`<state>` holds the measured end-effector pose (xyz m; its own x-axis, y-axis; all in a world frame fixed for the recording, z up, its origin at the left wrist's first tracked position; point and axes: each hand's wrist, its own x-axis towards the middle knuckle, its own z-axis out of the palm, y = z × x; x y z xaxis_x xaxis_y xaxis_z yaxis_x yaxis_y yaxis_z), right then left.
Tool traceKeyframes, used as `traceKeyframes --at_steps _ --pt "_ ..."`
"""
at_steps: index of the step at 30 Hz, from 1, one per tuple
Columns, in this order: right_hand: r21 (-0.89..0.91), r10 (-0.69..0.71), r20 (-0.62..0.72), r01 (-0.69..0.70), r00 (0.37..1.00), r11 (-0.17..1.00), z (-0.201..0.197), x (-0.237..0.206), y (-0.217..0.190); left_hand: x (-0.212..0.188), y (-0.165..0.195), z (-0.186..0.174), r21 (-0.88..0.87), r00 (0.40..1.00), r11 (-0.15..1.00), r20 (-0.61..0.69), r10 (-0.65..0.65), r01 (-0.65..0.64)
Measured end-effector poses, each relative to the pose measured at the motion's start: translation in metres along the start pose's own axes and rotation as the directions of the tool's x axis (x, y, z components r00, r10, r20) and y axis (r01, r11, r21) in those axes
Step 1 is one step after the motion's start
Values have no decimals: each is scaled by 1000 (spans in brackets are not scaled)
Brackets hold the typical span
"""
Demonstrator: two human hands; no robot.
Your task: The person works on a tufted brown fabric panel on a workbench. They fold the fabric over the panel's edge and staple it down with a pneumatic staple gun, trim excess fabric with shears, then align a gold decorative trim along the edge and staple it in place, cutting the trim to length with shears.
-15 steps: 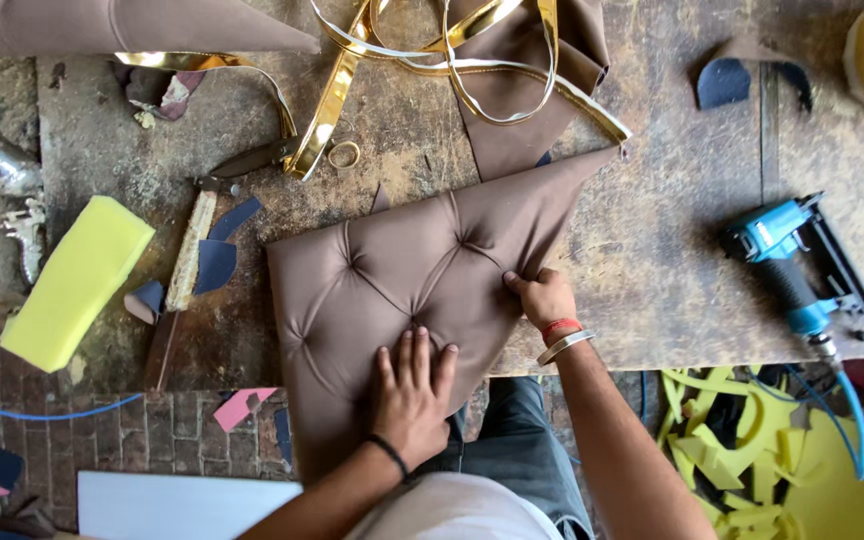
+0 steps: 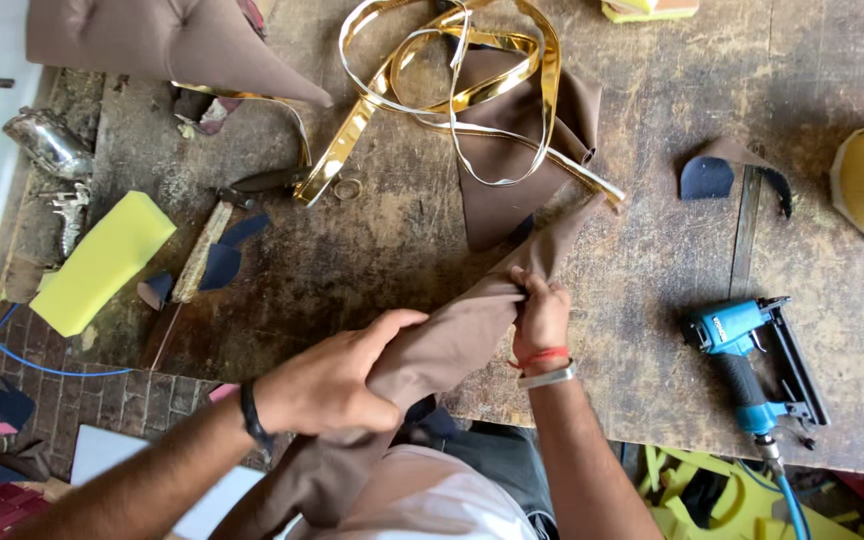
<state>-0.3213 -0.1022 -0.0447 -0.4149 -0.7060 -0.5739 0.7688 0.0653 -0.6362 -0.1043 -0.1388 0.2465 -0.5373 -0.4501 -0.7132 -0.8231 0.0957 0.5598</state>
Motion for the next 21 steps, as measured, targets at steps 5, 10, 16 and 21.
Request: traceKeyframes --at_steps 5,10,16,21 --pt "74 -92 -82 98 992 992 45 10 8 102 -85 -41 -298 853 851 171 493 -432" --pt "100 -145 -252 175 957 979 90 12 46 310 -139 -6 -904 732 301 423 534 303" --pt "93 -310 -249 342 918 935 109 27 86 380 -215 -1 -805 770 537 504 391 254" --pt "128 -328 -183 353 927 927 110 24 101 379 -212 -29 -206 746 851 411 524 -484"
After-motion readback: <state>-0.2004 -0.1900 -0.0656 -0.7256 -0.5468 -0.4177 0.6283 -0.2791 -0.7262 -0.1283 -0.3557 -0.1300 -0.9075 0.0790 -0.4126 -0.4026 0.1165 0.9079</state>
